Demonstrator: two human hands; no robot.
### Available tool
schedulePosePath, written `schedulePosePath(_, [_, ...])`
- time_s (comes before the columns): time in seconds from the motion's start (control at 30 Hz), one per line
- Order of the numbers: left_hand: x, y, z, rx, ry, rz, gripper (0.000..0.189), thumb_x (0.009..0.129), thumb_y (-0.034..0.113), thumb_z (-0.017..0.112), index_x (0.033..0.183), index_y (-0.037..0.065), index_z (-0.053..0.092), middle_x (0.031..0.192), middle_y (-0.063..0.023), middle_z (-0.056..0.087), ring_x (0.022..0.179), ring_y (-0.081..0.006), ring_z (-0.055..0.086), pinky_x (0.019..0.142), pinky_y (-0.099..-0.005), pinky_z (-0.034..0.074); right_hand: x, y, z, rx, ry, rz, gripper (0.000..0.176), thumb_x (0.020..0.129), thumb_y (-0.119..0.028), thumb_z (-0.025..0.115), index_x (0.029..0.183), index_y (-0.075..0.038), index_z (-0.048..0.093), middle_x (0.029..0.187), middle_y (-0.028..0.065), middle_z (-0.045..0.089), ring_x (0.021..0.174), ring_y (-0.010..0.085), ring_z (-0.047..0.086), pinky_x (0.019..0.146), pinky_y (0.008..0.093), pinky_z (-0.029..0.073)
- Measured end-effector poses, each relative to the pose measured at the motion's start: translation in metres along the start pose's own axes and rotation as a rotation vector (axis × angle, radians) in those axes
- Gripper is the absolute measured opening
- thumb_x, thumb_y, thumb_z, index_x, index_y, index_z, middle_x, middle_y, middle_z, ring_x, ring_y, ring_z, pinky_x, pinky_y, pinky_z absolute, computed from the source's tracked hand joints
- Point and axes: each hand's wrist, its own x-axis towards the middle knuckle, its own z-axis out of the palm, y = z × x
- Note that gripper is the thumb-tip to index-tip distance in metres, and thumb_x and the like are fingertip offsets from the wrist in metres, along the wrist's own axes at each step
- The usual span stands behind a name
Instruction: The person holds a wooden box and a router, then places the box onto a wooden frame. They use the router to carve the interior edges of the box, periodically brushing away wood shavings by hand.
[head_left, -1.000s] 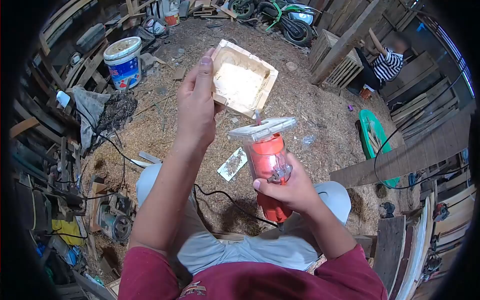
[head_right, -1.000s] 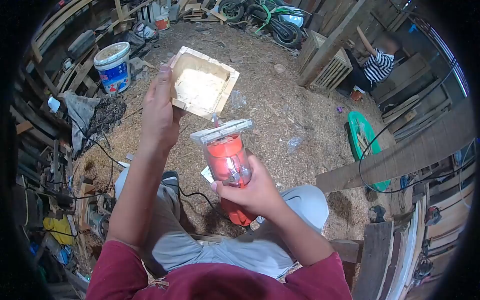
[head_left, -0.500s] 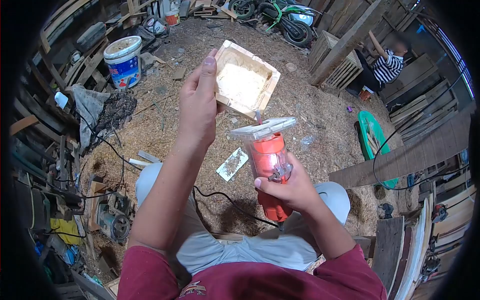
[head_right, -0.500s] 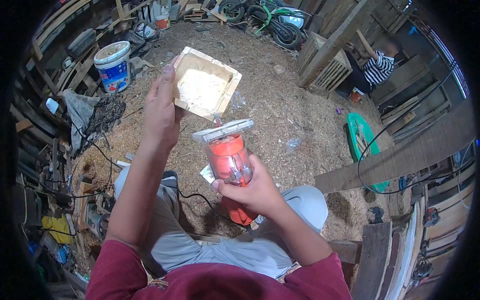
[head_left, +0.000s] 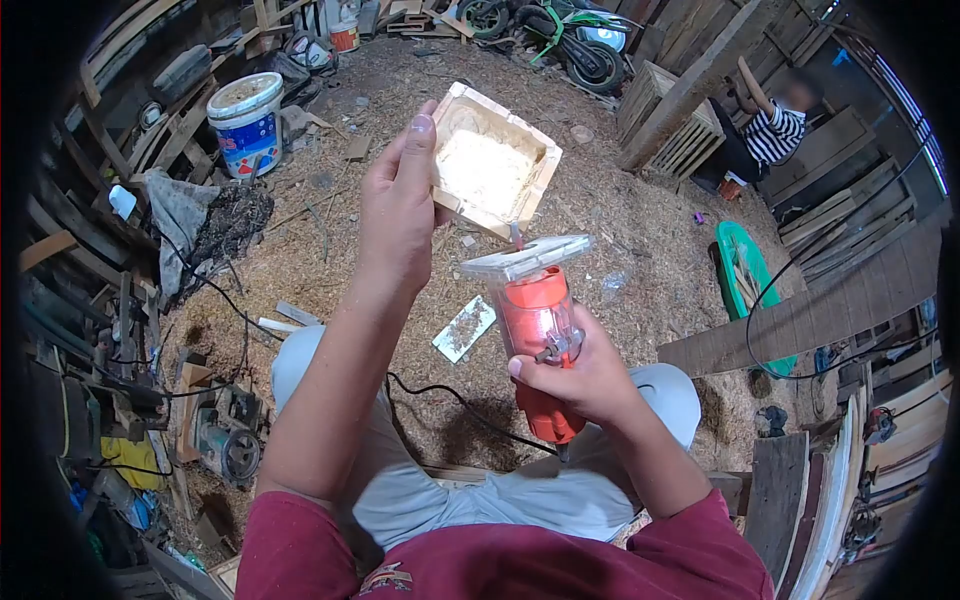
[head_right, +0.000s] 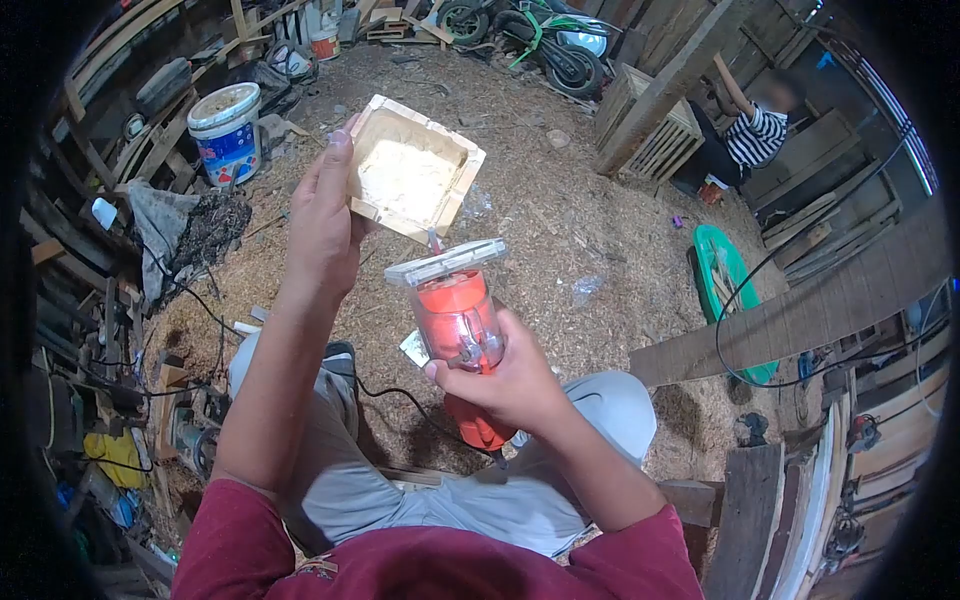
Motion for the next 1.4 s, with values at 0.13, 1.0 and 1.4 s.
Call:
schedulePosePath(0.13, [-0.001,0.003,0.011,-0.08,0.075,-0.001,0.056,0.113,0.042,0.055,0.15,0.001,0.058,0.112,-0.0045,0.075,0.079,-0.0027,0.067,0.056,-0.0188,0.048,0.0,0.001,0.0,0.006,-0.004,-0.001,0.068,0.085,-0.019,0.091,0.137,0.001,0.052,0.112,0.0047,0.067,0.099,0.0119,0.066,0.089,0.0315,0.055])
schedulePosePath(1.0, [-0.003,0.002,0.007,-0.056,0.05,-0.02,0.056,0.113,0.042,0.054,0.151,0.001,0.057,0.119,-0.0066,0.074,0.088,-0.0054,0.07,0.062,-0.0204,0.054,-0.001,0.004,-0.001,-0.017,0.0,0.013,0.067,0.084,-0.02,0.092,0.135,0.001,0.052,0.112,0.0056,0.068,0.099,0.0123,0.066,0.09,0.0321,0.056])
schedulePosePath(1.4, [-0.004,0.004,0.011,-0.037,0.083,-0.022,0.056,0.113,0.043,0.055,0.15,0.001,0.058,0.111,-0.0038,0.075,0.075,-0.0014,0.064,0.052,-0.0186,0.044,-0.001,0.003,0.0,0.007,-0.004,0.008,0.064,0.085,-0.016,0.09,0.134,-0.001,0.052,0.111,0.0038,0.067,0.099,0.0113,0.066,0.089,0.0316,0.055])
